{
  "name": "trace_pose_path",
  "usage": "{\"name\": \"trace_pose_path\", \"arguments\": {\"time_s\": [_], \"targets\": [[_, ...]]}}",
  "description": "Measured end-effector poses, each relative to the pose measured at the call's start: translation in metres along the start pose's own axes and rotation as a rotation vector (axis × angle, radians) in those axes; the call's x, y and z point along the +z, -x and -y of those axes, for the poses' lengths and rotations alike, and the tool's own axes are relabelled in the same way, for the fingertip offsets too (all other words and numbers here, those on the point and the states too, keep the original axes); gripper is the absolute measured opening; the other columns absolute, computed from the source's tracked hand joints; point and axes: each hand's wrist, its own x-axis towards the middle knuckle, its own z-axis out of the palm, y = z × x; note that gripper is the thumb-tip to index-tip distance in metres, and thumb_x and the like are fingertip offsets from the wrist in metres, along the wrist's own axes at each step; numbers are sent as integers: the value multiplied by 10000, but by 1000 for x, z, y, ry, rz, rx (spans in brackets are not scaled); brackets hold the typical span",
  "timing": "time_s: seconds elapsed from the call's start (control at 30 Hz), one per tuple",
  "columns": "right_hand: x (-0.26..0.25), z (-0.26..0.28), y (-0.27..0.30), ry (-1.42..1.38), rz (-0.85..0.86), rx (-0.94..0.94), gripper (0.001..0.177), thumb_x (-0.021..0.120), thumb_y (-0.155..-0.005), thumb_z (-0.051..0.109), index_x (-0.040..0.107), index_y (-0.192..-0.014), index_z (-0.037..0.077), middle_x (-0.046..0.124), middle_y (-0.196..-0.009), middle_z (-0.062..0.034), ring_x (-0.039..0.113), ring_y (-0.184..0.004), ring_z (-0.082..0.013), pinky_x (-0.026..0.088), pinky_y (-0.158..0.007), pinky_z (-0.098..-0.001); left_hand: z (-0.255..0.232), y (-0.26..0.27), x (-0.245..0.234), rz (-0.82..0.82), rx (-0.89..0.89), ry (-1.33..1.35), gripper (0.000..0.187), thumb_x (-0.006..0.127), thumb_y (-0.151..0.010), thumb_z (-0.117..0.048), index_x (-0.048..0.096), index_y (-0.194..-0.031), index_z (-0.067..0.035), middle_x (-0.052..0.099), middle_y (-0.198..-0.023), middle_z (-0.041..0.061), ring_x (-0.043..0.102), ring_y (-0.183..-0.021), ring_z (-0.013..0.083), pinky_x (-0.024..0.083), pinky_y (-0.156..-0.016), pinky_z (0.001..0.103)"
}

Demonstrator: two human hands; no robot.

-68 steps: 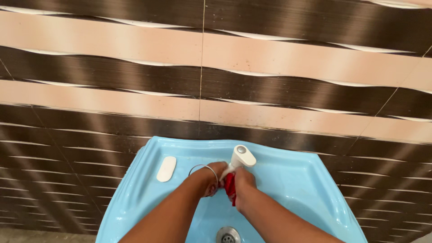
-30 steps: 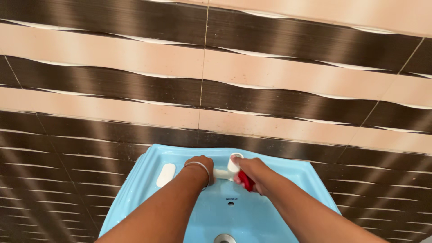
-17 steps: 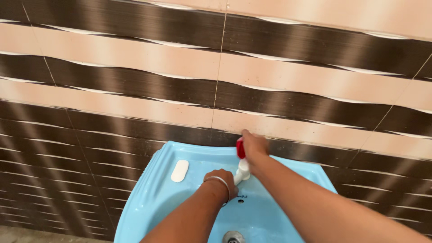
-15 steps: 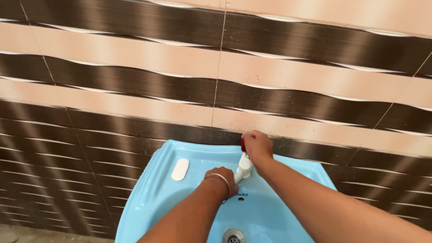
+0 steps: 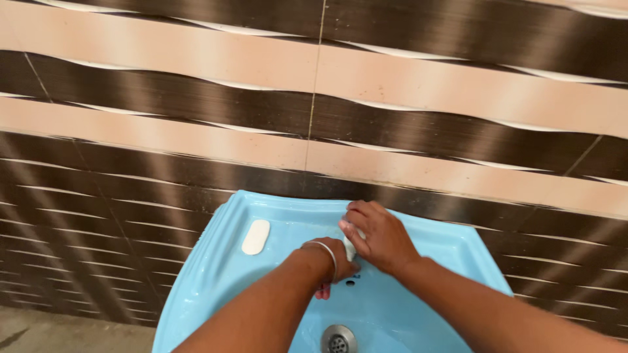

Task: The person wipes a light blue wall-mounted sink with a red cloth. They clean the basin, faucet, and surrounding surfaces in a bathroom with dark wavy-patterned tiles.

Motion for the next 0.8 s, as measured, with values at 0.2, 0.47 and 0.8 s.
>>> {"name": "trace_pose_path", "arguments": {"time_s": [0.2, 0.47, 0.8], "targets": [[21, -26, -63, -190, 356, 258, 621, 521, -957, 509, 729, -576, 65, 715, -573, -74, 680, -565, -263, 546, -655, -409, -3, 6, 2, 2, -11, -39, 387, 541, -948, -332, 710, -912, 13, 724, -688, 173, 682, -533, 234, 589, -575, 358], [46, -44, -86, -411, 473, 688, 694, 562, -981, 540, 617, -534, 12, 632, -499, -125, 632, -449, -227, 573, -573, -372, -4, 8, 7, -49, 19, -28, 407, 525, -966, -345, 718, -854, -4, 710, -646, 147, 680, -521, 216, 591, -588, 347], [70, -41, -10, -501, -242, 661, 441, 462, -988, 488, 606, -1035, 73, 738, -875, -166, 704, -819, -316, 540, -764, -422, -6, 9, 17, -59, -58, 134, 414, 533, -1000, -313, 696, -887, 50, 721, -678, 162, 700, -551, 224, 602, -590, 331]]}}
